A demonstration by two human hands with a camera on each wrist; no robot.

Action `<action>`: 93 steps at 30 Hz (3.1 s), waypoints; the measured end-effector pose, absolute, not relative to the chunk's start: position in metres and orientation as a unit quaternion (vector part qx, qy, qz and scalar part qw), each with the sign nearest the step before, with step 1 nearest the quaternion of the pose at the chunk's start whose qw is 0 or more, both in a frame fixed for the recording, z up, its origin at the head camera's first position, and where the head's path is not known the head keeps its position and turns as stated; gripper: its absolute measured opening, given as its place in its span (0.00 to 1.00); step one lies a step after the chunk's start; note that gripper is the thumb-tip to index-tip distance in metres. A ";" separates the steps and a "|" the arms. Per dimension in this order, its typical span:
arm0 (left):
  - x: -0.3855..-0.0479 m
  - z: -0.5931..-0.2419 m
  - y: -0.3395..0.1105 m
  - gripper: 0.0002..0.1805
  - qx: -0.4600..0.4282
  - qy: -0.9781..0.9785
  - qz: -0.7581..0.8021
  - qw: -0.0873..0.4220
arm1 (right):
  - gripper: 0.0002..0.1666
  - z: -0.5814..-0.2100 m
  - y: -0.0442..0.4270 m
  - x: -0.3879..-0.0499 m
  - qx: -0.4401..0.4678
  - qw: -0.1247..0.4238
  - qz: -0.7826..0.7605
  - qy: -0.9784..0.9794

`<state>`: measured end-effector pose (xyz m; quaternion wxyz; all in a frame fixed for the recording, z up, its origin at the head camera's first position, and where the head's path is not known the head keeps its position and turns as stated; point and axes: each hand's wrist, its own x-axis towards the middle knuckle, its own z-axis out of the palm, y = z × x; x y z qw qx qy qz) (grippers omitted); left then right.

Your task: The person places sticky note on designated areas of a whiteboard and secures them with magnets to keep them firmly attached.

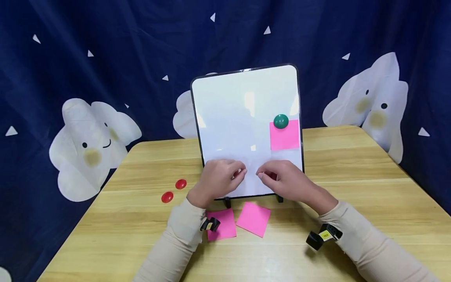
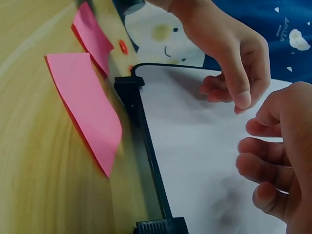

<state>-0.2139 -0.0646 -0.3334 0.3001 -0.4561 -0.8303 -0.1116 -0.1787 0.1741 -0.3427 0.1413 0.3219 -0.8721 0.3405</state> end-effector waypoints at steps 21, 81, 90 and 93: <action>-0.222 -0.323 -0.092 0.06 -0.422 -0.836 -0.152 0.317 | 0.07 -0.357 0.167 -0.165 0.357 0.037 0.250 -0.899; -0.236 -0.324 -0.235 0.11 -0.085 -0.969 -0.203 -0.110 | 0.25 -0.355 0.158 -0.145 0.271 -0.072 0.067 -0.957; -0.236 -0.329 -0.251 0.17 -0.084 -0.956 -0.216 -0.180 | 0.25 -0.357 0.159 -0.145 0.280 -0.072 0.070 -0.955; -0.236 -0.331 -0.253 0.17 -0.080 -0.950 -0.220 -0.206 | 0.25 -0.358 0.159 -0.146 0.283 -0.073 0.068 -0.954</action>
